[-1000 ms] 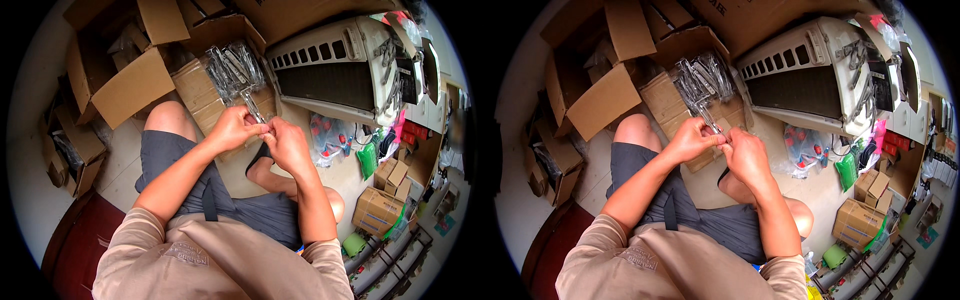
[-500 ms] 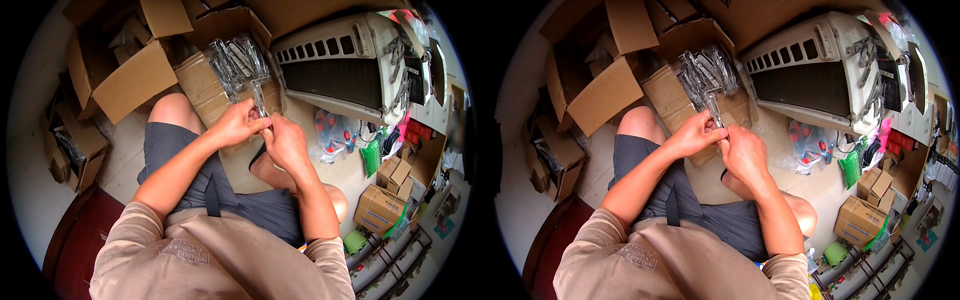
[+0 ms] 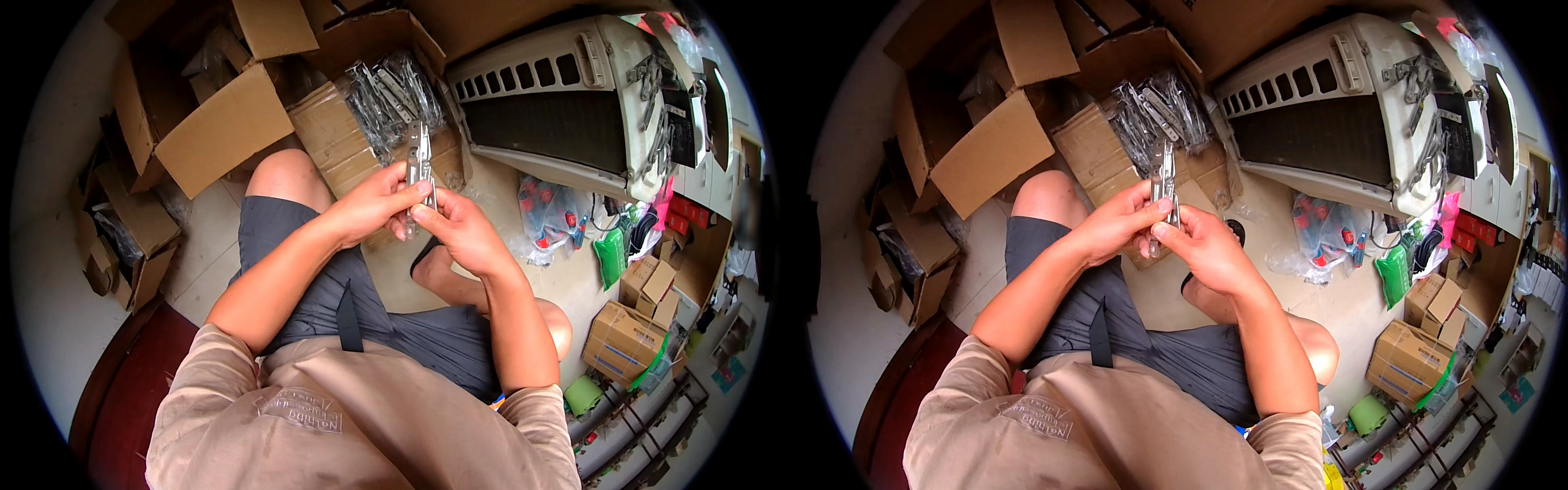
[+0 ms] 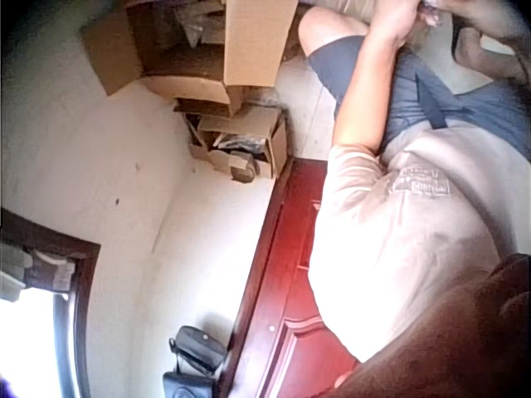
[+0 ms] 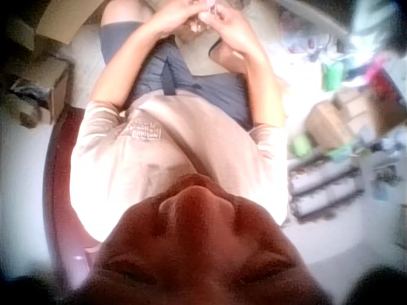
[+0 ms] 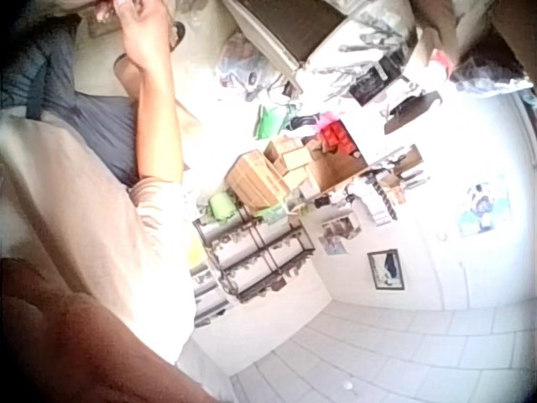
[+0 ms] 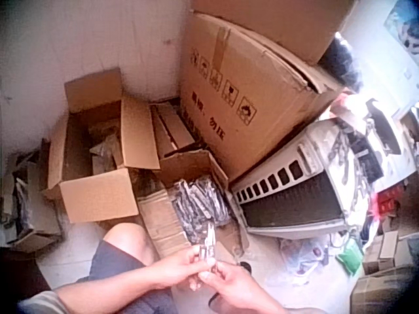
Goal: The person picks up metal hinge components from a large bin and a box, opening some of them to check their range of motion and kemudian placing them into smaller cardboard boxes.
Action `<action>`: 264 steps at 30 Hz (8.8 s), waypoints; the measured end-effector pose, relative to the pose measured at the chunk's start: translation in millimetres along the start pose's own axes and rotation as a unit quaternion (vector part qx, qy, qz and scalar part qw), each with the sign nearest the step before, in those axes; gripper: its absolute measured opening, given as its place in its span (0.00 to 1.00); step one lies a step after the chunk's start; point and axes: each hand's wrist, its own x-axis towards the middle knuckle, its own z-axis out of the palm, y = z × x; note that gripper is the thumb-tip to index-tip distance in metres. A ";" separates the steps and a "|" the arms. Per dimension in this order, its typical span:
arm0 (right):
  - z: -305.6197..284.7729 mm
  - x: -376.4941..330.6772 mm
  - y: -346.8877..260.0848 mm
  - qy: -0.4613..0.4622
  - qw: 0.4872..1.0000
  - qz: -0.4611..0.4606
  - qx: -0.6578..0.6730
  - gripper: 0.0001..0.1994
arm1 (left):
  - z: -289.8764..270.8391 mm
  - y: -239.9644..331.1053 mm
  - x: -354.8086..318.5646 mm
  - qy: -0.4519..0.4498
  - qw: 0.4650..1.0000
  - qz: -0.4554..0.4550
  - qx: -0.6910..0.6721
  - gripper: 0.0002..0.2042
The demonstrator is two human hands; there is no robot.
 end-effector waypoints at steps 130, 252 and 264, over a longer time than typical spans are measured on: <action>30.1 -22.0 -35.6 0.083 0.992 0.000 -0.090 0.15 | 39.6 49.1 21.5 -0.092 0.909 0.225 -0.338 0.41; -173.0 -44.2 -188.5 0.578 0.604 -0.038 -0.548 0.29 | -14.4 53.4 20.3 -0.063 0.864 0.169 -0.470 0.37; -201.3 -35.9 -188.2 0.546 0.655 0.004 -0.523 0.23 | -1.3 62.1 3.0 -0.074 0.895 0.210 -0.387 0.39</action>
